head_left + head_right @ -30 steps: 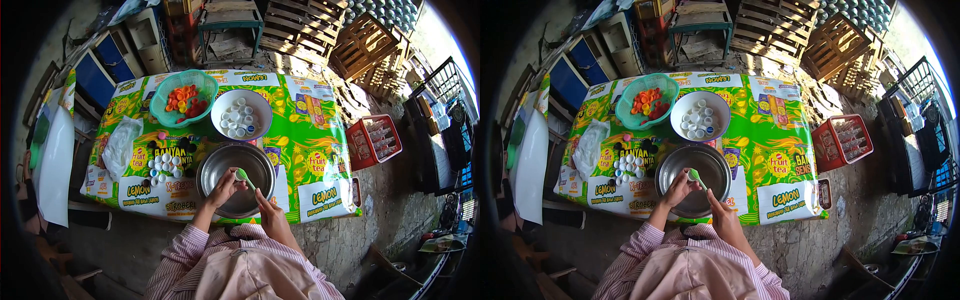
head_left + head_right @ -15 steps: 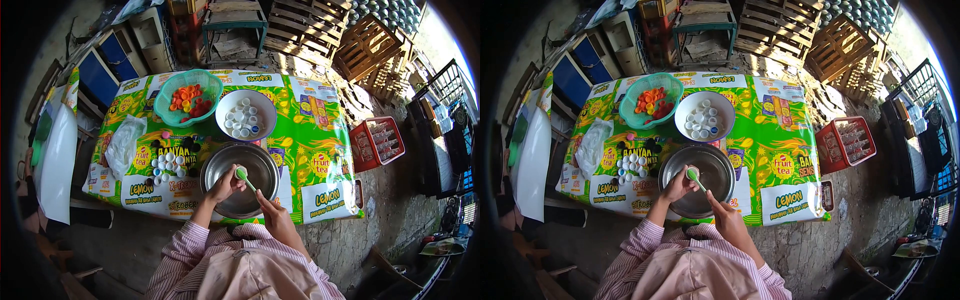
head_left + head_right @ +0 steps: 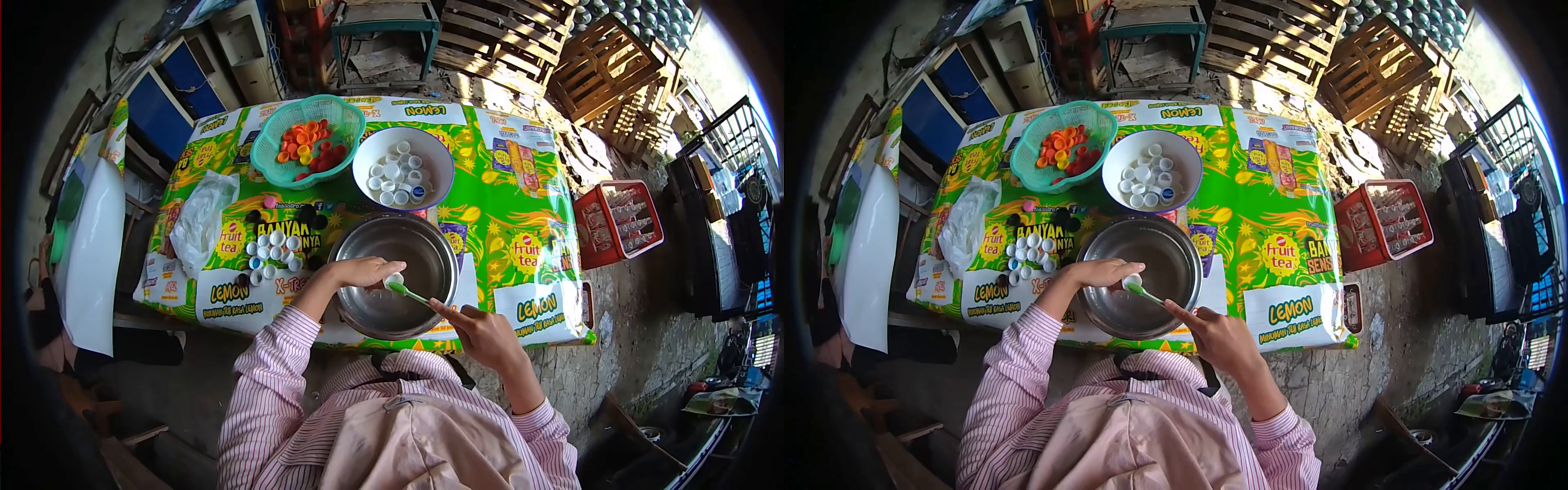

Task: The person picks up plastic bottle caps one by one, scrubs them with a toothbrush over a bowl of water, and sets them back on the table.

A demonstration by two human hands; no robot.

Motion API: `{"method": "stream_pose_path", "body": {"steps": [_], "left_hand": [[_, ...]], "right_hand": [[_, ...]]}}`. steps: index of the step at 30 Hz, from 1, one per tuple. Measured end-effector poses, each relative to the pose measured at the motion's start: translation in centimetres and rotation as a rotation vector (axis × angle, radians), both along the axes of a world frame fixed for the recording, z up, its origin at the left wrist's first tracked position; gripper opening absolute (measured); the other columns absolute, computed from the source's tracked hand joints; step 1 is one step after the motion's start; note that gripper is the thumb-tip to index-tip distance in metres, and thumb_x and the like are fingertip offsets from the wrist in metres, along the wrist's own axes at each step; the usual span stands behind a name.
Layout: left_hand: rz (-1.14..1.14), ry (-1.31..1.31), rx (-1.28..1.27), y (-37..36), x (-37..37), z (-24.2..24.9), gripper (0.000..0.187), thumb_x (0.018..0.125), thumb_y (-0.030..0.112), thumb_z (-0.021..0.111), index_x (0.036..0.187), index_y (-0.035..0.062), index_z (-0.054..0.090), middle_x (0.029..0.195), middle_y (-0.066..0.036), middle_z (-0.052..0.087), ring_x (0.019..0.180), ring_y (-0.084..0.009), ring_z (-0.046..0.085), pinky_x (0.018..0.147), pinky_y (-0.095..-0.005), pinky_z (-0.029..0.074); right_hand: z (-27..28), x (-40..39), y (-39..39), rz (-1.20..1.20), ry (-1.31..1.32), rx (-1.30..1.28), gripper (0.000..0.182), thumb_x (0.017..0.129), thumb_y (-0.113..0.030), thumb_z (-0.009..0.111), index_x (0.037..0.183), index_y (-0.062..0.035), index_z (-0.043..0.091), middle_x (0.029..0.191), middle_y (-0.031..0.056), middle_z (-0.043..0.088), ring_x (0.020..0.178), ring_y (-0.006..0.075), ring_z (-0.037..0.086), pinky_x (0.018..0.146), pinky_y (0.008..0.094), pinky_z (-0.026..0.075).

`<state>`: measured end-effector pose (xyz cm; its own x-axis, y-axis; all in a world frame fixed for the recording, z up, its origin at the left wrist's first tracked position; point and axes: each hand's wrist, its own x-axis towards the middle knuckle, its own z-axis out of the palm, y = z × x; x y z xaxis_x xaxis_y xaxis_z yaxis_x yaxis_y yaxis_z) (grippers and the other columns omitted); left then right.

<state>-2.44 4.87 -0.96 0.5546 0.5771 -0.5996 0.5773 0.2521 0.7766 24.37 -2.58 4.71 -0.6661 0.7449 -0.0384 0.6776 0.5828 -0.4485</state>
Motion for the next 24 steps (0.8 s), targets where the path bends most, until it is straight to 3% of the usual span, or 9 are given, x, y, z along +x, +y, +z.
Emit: {"method": "stream_pose_path", "body": {"steps": [3, 9, 12, 14, 17, 19, 21, 22, 24], "left_hand": [[0.177, 0.0, -0.031, -0.3, 0.7, -1.3, 0.061, 0.09, 0.058, 0.035, 0.096, 0.0025, 0.058, 0.072, -0.005, 0.054, 0.058, -0.0124, 0.052, 0.057, -0.0254, 0.046], [0.384, -0.269, -0.126, -0.6, 0.8, -2.7, 0.052, 0.092, 0.053, 0.037, 0.09, 0.0055, 0.056, 0.068, -0.002, 0.049, 0.056, -0.0094, 0.05, 0.054, -0.0224, 0.044], [0.393, -0.338, -0.057, -0.4, 0.7, -3.2, 0.045, 0.095, 0.047, 0.035, 0.09, 0.0071, 0.055, 0.069, 0.0, 0.048, 0.055, -0.0083, 0.047, 0.055, -0.0216, 0.043], [0.347, -0.421, 0.008, -0.4, 0.7, -4.0, 0.042, 0.096, 0.044, 0.035, 0.091, 0.0078, 0.055, 0.07, 0.0, 0.048, 0.055, -0.008, 0.046, 0.055, -0.0215, 0.043], [0.52, -0.482, 0.087, -0.9, 2.0, -4.0, 0.034, 0.097, 0.038, 0.037, 0.094, 0.0072, 0.052, 0.072, 0.001, 0.047, 0.058, -0.0071, 0.046, 0.056, -0.0206, 0.042], [0.586, -0.518, 0.142, -1.2, 2.3, -4.0, 0.029, 0.097, 0.033, 0.039, 0.097, 0.0061, 0.049, 0.075, 0.001, 0.048, 0.061, -0.0062, 0.046, 0.057, -0.0197, 0.041], [0.527, -0.544, 0.212, -1.2, 2.3, -4.7, 0.026, 0.098, 0.029, 0.039, 0.098, 0.0053, 0.049, 0.077, 0.0, 0.049, 0.063, -0.0058, 0.047, 0.058, -0.0198, 0.042], [0.518, -0.508, 0.294, -1.4, 2.5, -4.8, 0.025, 0.098, 0.028, 0.039, 0.099, 0.0052, 0.049, 0.078, 0.0, 0.048, 0.062, -0.0059, 0.047, 0.058, -0.02, 0.042], [0.483, -0.414, 0.408, -1.8, 2.7, -4.9, 0.023, 0.098, 0.025, 0.039, 0.102, 0.0047, 0.049, 0.084, -0.002, 0.05, 0.066, -0.006, 0.048, 0.059, -0.02, 0.043]], "right_hand": [[0.3, -0.1, -0.4, -0.046, -0.112, 0.092, 0.071, 0.075, -0.005, 0.056, 0.137, -0.0326, 0.034, 0.079, 0.0082, 0.057, 0.053, 0.0257, 0.058, 0.046, 0.0363, 0.048], [-0.3, -1.4, -1.5, -0.215, -0.013, 0.059, 0.058, 0.083, -0.01, 0.054, 0.135, -0.0317, 0.038, 0.067, 0.0077, 0.051, 0.05, 0.0265, 0.055, 0.046, 0.0393, 0.045], [-1.9, -1.7, -1.8, -0.226, -0.007, 0.044, 0.068, 0.079, -0.005, 0.054, 0.138, -0.0305, 0.033, 0.078, 0.0098, 0.055, 0.053, 0.0276, 0.058, 0.045, 0.0382, 0.047], [-3.1, -2.0, -2.0, -0.275, 0.088, 0.027, 0.063, 0.082, -0.005, 0.052, 0.138, -0.0259, 0.034, 0.075, 0.0123, 0.054, 0.053, 0.0309, 0.057, 0.047, 0.042, 0.046], [-4.8, -2.6, -2.2, -0.269, 0.247, -0.041, 0.06, 0.083, -0.004, 0.051, 0.138, -0.0212, 0.034, 0.072, 0.0161, 0.054, 0.054, 0.0352, 0.057, 0.05, 0.0454, 0.045], [-5.1, -3.3, -2.2, -0.267, 0.408, -0.058, 0.056, 0.084, 0.0, 0.049, 0.136, -0.0149, 0.038, 0.073, 0.0202, 0.057, 0.059, 0.0398, 0.056, 0.054, 0.0428, 0.046], [-5.6, -3.7, -2.4, -0.323, 0.594, -0.166, 0.049, 0.088, -0.001, 0.048, 0.135, -0.0124, 0.04, 0.067, 0.0199, 0.057, 0.051, 0.0312, 0.054, 0.052, 0.0321, 0.044], [-5.8, -3.6, -2.5, -0.325, 0.593, -0.169, 0.049, 0.088, -0.001, 0.048, 0.135, -0.0124, 0.04, 0.067, 0.0199, 0.057, 0.051, 0.0312, 0.054, 0.052, 0.0321, 0.044], [-6.0, -3.3, -2.6, -0.401, 0.606, -0.42, 0.049, 0.09, -0.003, 0.048, 0.137, -0.0113, 0.037, 0.062, 0.0076, 0.052, 0.046, 0.0133, 0.044, 0.048, 0.0228, 0.034]]}}
